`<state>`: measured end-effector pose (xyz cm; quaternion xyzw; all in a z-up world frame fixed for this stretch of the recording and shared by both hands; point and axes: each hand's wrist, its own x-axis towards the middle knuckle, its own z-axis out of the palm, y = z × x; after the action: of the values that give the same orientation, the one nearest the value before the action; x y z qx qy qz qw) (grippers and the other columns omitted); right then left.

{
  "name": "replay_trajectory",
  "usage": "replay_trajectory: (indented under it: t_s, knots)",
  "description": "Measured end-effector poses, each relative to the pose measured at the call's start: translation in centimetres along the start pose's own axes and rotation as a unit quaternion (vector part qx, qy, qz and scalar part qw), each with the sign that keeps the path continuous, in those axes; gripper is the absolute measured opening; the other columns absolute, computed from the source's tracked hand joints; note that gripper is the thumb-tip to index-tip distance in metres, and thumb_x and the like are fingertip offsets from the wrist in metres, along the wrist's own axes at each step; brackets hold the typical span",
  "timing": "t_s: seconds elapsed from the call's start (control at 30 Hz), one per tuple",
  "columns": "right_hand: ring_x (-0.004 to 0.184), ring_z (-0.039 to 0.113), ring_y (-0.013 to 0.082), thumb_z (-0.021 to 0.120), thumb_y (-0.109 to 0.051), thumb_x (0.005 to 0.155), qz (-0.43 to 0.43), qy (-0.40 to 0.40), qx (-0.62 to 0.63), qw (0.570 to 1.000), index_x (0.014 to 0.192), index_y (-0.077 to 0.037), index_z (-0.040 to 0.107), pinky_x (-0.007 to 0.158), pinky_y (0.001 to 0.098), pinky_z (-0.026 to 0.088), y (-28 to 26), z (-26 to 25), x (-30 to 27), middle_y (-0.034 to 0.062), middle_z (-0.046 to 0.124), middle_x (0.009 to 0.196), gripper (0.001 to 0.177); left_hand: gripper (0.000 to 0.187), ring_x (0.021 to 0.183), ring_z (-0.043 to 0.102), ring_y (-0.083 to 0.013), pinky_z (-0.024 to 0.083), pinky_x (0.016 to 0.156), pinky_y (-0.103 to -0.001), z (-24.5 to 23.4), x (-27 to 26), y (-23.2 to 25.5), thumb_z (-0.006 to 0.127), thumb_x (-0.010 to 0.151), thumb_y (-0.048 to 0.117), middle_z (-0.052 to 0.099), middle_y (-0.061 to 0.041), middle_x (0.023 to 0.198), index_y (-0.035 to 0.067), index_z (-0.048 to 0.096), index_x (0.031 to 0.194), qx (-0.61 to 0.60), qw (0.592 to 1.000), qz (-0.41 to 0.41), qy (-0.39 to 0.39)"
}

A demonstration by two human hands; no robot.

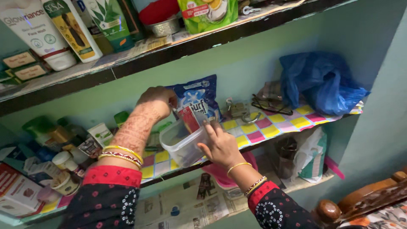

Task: The person organizes a cluttered shelf by placing small items into a metal mesh basket and a clear plastic container. They handle tubes, packets, and other small objects, then arrange the containers on the shelf.

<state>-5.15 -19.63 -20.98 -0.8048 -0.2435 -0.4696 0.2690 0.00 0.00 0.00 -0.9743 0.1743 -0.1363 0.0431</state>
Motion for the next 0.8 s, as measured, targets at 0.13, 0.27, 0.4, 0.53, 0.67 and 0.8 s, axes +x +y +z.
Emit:
replay_trajectory:
  t_s: [0.13, 0.27, 0.4, 0.53, 0.67, 0.8]
  knots:
    - [0.086, 0.069, 0.0435, 0.070, -0.047, 0.091, 0.011, -0.024, 0.000, 1.000, 0.151, -0.006, 0.042, 0.070, 0.0475, 0.057, 0.0, 0.0, -0.1, 0.0256, 0.059, 0.132, 0.078, 0.022, 0.101, 0.069, -0.0267, 0.055, 0.088, -0.041, -0.4, -0.5, -0.2, 0.065, 0.085, 0.015, 0.075, -0.006, 0.109, 0.022, 0.078, 0.102, -0.085, 0.996, -0.011, -0.036]
    - [0.090, 0.068, 0.0446, 0.068, -0.046, 0.094, -0.026, 0.015, 0.010, 1.000, 0.151, -0.005, 0.041, 0.073, 0.0471, 0.057, 0.2, -0.1, 0.0, 0.0279, 0.057, 0.134, 0.076, 0.024, 0.084, 0.073, -0.0247, 0.057, 0.082, -0.041, -1.0, -1.7, -0.1, 0.056, 0.095, 0.024, 0.076, -0.006, 0.103, 0.017, 0.076, 0.105, -0.186, 0.979, -0.057, -0.069]
    - [0.087, 0.068, 0.0443, 0.068, -0.047, 0.093, -0.010, 0.003, 0.008, 1.000, 0.150, -0.006, 0.043, 0.071, 0.0476, 0.057, 0.1, -0.1, 0.0, 0.0276, 0.059, 0.130, 0.075, 0.026, 0.072, 0.073, -0.0181, 0.059, 0.074, -0.037, -1.0, -2.0, -0.1, 0.074, 0.086, 0.029, 0.077, -0.006, 0.093, 0.008, 0.076, 0.101, -0.210, 0.974, -0.062, -0.065]
    - [0.085, 0.068, 0.0442, 0.068, -0.044, 0.092, -0.001, -0.001, -0.002, 1.000, 0.150, -0.007, 0.044, 0.071, 0.0481, 0.057, -0.1, -0.1, 0.0, 0.0278, 0.060, 0.129, 0.073, 0.017, 0.071, 0.075, -0.0157, 0.061, 0.066, -0.032, -0.4, -1.7, -1.1, 0.071, 0.083, 0.013, 0.078, -0.006, 0.087, 0.006, 0.077, 0.098, -0.296, 0.952, -0.036, -0.071]
    - [0.085, 0.068, 0.0445, 0.067, -0.039, 0.093, 0.004, -0.007, 0.000, 1.000, 0.151, -0.006, 0.044, 0.072, 0.0483, 0.056, -0.2, -0.3, 0.0, 0.0291, 0.059, 0.129, 0.070, 0.016, 0.069, 0.075, -0.0153, 0.060, 0.063, -0.031, -1.3, -1.8, -1.9, 0.067, 0.085, 0.009, 0.077, -0.006, 0.086, 0.006, 0.076, 0.099, -0.332, 0.941, -0.036, -0.049]
    - [0.089, 0.068, 0.0445, 0.065, -0.035, 0.096, -0.007, 0.006, 0.001, 1.000, 0.151, -0.006, 0.044, 0.075, 0.0476, 0.057, -0.4, -0.4, 0.0, 0.0292, 0.058, 0.132, 0.066, 0.016, 0.069, 0.074, -0.0150, 0.059, 0.061, -0.031, -2.0, -1.9, -2.2, 0.066, 0.086, 0.008, 0.076, -0.007, 0.082, 0.006, 0.075, 0.099, -0.312, 0.949, -0.038, -0.021]
